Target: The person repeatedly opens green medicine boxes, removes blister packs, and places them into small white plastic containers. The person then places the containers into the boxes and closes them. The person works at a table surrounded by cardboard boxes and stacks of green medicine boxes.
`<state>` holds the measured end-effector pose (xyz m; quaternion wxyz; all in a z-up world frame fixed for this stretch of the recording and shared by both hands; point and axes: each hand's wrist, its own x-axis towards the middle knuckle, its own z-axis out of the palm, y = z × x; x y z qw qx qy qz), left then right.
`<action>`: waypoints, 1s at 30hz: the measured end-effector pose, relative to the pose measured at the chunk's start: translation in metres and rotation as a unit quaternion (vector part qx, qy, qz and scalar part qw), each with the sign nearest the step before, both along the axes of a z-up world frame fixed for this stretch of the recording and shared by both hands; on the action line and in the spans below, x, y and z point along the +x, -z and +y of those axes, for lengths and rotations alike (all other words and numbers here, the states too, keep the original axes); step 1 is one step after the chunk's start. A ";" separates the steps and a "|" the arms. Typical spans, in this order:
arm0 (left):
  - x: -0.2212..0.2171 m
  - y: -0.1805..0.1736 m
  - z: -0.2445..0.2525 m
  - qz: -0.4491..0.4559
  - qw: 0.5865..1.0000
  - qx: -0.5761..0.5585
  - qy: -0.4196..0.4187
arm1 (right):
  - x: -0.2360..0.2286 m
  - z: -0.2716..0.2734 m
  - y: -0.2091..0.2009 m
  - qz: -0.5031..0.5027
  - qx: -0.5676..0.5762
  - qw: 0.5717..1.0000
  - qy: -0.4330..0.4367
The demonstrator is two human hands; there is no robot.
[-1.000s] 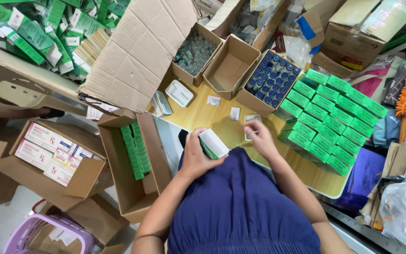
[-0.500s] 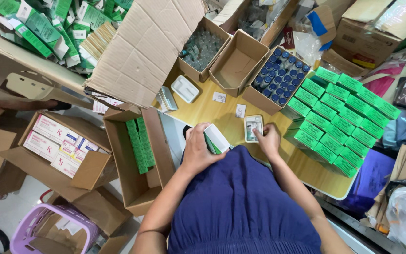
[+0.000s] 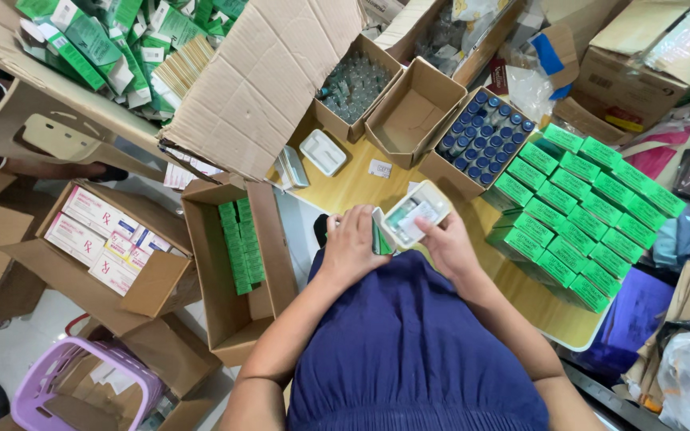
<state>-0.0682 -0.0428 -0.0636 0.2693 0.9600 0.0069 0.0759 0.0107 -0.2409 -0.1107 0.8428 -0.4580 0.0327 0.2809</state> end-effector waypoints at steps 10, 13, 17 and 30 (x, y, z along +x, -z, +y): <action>-0.003 -0.018 -0.023 0.009 0.998 -0.032 -0.054 | -0.025 0.014 0.001 -0.296 -0.184 0.932 -0.095; -0.001 -0.020 -0.024 0.009 0.997 -0.046 -0.062 | -0.025 0.012 -0.012 -0.296 -0.109 0.947 -0.062; -0.001 -0.021 -0.023 0.030 0.993 -0.080 -0.075 | -0.023 0.004 -0.026 -0.464 -0.240 0.850 -0.074; 0.000 0.003 -0.018 0.003 0.921 -0.389 0.014 | -0.012 -0.003 -0.010 0.057 -0.027 0.991 -0.122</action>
